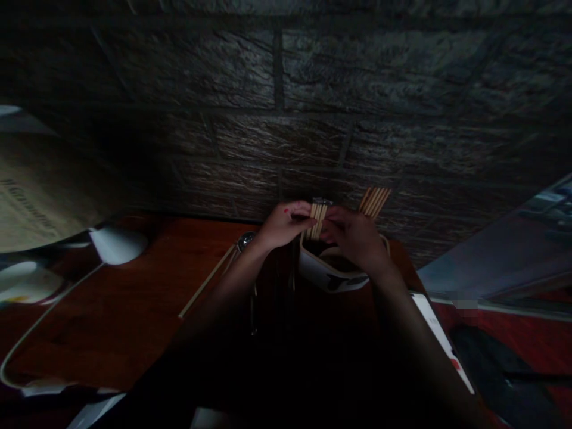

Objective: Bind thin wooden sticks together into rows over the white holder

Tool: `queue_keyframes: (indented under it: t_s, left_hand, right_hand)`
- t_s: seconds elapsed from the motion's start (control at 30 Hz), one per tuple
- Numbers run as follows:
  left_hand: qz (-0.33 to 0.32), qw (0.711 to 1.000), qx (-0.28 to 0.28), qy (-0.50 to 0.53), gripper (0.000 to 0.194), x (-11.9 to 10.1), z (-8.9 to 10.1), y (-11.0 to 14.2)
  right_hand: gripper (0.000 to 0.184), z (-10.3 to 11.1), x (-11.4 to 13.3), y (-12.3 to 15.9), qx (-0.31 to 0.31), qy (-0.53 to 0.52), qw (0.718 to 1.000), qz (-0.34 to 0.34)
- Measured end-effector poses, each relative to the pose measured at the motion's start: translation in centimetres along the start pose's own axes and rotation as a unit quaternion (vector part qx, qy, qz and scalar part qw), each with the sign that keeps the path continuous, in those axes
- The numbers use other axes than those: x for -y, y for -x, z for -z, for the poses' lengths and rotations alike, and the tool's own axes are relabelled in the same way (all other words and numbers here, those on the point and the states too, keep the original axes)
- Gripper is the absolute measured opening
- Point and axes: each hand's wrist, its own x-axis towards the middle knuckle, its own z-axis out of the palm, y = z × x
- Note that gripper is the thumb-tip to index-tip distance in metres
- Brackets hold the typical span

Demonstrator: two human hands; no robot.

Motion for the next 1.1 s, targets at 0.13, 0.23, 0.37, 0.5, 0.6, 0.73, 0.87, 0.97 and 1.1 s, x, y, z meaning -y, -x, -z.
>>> queue_keyframes:
  t_s: [0.13,0.23,0.37,0.5,0.6,0.73,0.87,0.97,1.1]
  left_hand:
    - [-0.005,1.000,0.007,-0.005,0.014,0.0,0.3,0.0]
    - [-0.004,1.000,0.003,-0.005,0.015,-0.1,0.3,-0.1]
    - [-0.004,1.000,0.008,-0.014,0.015,-0.4,0.3,0.0]
    - [0.003,1.000,0.016,-0.017,0.015,-0.6,0.3,0.0]
    - [0.018,1.000,0.014,-0.010,0.014,-0.7,0.3,0.1]
    - [0.021,1.000,0.016,-0.002,0.012,-0.8,0.3,0.0]
    - [0.020,1.000,0.010,0.002,0.012,-0.7,0.3,0.0]
    - [0.021,1.000,0.004,0.000,0.013,-0.7,0.3,-0.1]
    - [0.016,1.000,0.008,-0.001,0.013,-0.8,0.3,0.0]
  right_hand:
    - [0.013,0.0,0.0,0.0,-0.002,-0.016,1.000,-0.008]
    - [0.013,0.0,-0.1,-0.1,-0.007,-0.020,1.000,-0.004]
    - [0.011,-0.2,-0.2,-0.1,-0.004,-0.009,1.000,0.009]
    - [0.012,-0.3,-0.3,-0.2,0.002,-0.005,1.000,0.015]
    - [0.013,-0.3,-0.3,-0.2,0.007,-0.011,1.000,0.010]
    - [0.016,-0.3,-0.5,-0.3,0.007,-0.025,1.000,0.002]
    - [0.016,-0.4,-0.7,-0.3,0.009,-0.026,1.000,0.004]
    - [0.017,-0.6,-1.0,-0.4,0.009,-0.037,0.999,0.006]
    - [0.016,-0.7,-1.1,-0.4,0.003,-0.045,0.999,0.009]
